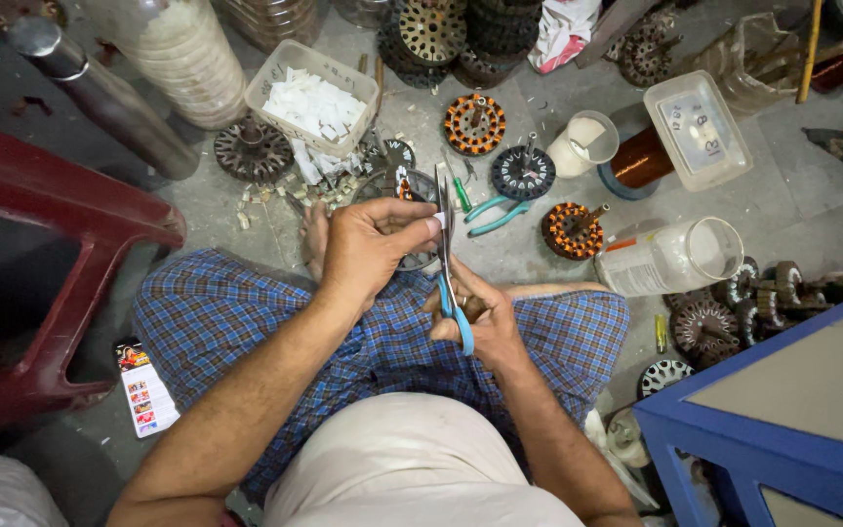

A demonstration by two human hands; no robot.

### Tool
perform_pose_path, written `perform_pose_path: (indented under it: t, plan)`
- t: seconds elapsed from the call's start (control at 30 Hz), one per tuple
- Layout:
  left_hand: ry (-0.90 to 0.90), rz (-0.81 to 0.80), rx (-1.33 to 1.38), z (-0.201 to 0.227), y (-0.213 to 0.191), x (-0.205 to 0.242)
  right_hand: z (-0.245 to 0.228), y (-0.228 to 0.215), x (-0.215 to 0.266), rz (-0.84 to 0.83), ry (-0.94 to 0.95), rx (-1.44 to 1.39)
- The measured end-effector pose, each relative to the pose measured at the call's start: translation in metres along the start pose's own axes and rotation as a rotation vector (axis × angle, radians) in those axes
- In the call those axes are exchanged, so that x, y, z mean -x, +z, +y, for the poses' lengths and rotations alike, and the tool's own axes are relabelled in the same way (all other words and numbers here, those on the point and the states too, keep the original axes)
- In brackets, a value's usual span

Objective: The person sits on the floor and repeatedly picks small white rectangular pieces from a plastic container, cuts them with scissors, and inserts them into slots on a circular stator component. The person continues this cycle of cutting and inserting pieces into the stator throughout the clip.

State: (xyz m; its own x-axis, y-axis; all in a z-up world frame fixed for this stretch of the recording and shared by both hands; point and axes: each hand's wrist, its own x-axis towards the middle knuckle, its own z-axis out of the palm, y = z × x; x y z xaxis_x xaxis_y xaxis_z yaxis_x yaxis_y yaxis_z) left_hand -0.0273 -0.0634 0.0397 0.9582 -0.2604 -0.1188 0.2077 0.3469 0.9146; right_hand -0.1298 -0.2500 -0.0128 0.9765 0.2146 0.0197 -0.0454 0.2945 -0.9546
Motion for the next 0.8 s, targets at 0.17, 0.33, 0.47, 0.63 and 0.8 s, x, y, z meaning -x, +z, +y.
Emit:
perform_pose_path:
  t: [0.17, 0.33, 0.47, 0.63, 0.8]
  plan:
    - [-0.008, 0.025, -0.013, 0.0029, -0.0004, 0.0011, 0.0032, -0.0022, -0.0025, -0.017, -0.007, 0.008]
    - [0.008, 0.043, -0.023, 0.0060, 0.0003, 0.0035, 0.0034, -0.0012, -0.0010, -0.034, -0.018, 0.017]
    - [0.025, 0.042, -0.012, 0.0072, -0.0009, 0.0036, 0.0010, 0.0000, -0.0012, -0.053, -0.040, 0.051]
    - [-0.011, 0.063, -0.064, 0.0101, -0.0024, 0.0032, -0.0035, 0.0044, -0.0025, -0.008, -0.007, 0.069]
    - [-0.003, 0.052, -0.037, 0.0069, -0.0026, 0.0032, -0.0048, 0.0045, -0.0001, -0.002, 0.011, 0.083]
